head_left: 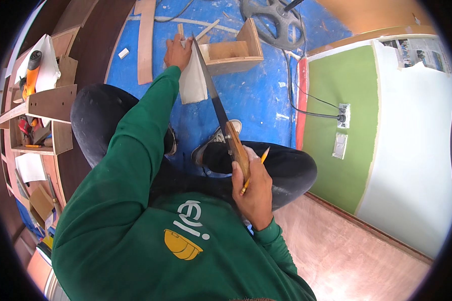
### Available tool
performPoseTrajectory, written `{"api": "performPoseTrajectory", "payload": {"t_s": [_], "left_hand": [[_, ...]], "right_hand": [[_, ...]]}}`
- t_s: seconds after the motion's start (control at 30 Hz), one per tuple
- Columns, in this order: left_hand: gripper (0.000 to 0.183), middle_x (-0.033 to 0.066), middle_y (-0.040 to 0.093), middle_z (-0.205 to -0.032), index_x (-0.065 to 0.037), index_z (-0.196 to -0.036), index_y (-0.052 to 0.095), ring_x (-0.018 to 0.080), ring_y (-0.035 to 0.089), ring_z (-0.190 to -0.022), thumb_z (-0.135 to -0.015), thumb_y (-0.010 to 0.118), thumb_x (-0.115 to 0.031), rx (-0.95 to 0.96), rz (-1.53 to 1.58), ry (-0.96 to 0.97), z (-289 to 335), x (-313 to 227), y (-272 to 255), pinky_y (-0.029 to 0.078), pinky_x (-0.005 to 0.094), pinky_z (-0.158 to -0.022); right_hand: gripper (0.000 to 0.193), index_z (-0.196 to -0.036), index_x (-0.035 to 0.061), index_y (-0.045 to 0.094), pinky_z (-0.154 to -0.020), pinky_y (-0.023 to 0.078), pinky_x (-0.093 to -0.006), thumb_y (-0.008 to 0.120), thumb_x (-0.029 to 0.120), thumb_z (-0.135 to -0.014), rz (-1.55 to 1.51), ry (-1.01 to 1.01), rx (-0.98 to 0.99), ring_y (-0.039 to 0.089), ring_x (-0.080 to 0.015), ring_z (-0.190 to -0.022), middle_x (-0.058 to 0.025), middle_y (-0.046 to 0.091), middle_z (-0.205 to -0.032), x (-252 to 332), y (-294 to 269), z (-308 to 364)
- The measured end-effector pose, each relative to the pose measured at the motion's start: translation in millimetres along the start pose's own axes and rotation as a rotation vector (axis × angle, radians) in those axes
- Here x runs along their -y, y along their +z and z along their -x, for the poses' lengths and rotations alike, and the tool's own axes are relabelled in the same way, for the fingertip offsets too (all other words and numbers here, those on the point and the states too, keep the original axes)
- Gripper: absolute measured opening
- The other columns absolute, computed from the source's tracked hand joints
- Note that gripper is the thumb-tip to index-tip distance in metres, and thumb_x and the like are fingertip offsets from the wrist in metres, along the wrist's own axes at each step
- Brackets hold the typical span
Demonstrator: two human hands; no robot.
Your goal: The person sits on the floor and uses a hand saw to cut a small white wooden piece. They then use a cordless drill to drive screws into the cut piece and attach it to a larger wooden structure.
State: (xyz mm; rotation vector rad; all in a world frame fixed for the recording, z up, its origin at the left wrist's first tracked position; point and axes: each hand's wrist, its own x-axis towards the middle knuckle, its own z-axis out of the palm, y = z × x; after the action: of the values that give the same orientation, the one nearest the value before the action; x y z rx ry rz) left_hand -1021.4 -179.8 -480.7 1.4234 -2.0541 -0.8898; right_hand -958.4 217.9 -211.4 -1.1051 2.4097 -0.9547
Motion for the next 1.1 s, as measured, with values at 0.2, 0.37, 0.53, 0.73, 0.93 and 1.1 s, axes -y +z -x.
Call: {"api": "performPoseTrajectory", "payload": {"t_s": [0.2,0.37,0.53,0.73,0.93,1.1], "left_hand": [[0.053,0.0225,0.058,-0.126,-0.016,-0.127,0.063,0.0472,0.067,-0.111,-0.105,0.057,-0.063,-0.007,-0.010,-0.004,-2,2,3,0.052,0.0558,-0.097],[0.053,0.0227,0.058,-0.126,-0.016,-0.127,0.063,0.0482,0.066,-0.112,-0.104,0.057,-0.063,0.009,0.012,0.008,-1,1,0,0.052,0.0561,-0.098],[0.053,0.0234,0.058,-0.127,-0.015,-0.128,0.063,0.0490,0.066,-0.112,-0.104,0.058,-0.063,0.002,0.000,-0.002,0,-2,2,0.052,0.0567,-0.098],[0.055,0.0248,0.057,-0.132,-0.015,-0.132,0.061,0.0498,0.067,-0.113,-0.104,0.057,-0.062,0.004,-0.028,-0.001,4,4,4,0.054,0.0584,-0.096],[0.058,0.0247,0.057,-0.134,-0.014,-0.134,0.060,0.0501,0.067,-0.115,-0.104,0.056,-0.064,0.029,-0.035,-0.012,-6,-2,1,0.054,0.0585,-0.098],[0.058,0.0250,0.057,-0.132,-0.015,-0.134,0.060,0.0505,0.068,-0.113,-0.104,0.056,-0.065,0.016,-0.039,-0.012,-1,-3,2,0.054,0.0594,-0.096]], "right_hand": [[0.044,-0.141,-0.0050,0.053,-0.084,0.057,-0.0551,0.067,0.014,-0.104,-0.019,-0.112,-0.054,0.069,-0.0530,-0.102,-0.0342,0.069,-0.118,-16,50,-63],[0.035,-0.136,-0.0044,0.058,-0.086,0.056,-0.0530,0.065,0.012,-0.105,-0.002,-0.028,-0.022,0.069,-0.0537,-0.103,-0.0338,0.070,-0.114,-15,74,-102],[0.043,-0.142,-0.0044,0.054,-0.087,0.056,-0.0550,0.066,0.014,-0.104,0.020,-0.063,-0.033,0.068,-0.0530,-0.104,-0.0329,0.069,-0.116,-9,42,-53],[0.045,-0.144,-0.0025,0.055,-0.089,0.058,-0.0537,0.068,0.008,-0.102,-0.017,0.070,0.019,0.070,-0.0519,-0.107,-0.0329,0.070,-0.119,13,12,-11],[0.039,-0.135,-0.0075,0.056,-0.078,0.056,-0.0569,0.068,0.009,-0.102,0.057,-0.116,-0.087,0.070,-0.0519,-0.092,-0.0330,0.069,-0.108,-7,67,-94],[0.041,-0.137,-0.0073,0.055,-0.076,0.057,-0.0571,0.068,0.010,-0.102,0.005,-0.147,-0.096,0.070,-0.0528,-0.094,-0.0340,0.069,-0.111,-8,54,-71]]}}
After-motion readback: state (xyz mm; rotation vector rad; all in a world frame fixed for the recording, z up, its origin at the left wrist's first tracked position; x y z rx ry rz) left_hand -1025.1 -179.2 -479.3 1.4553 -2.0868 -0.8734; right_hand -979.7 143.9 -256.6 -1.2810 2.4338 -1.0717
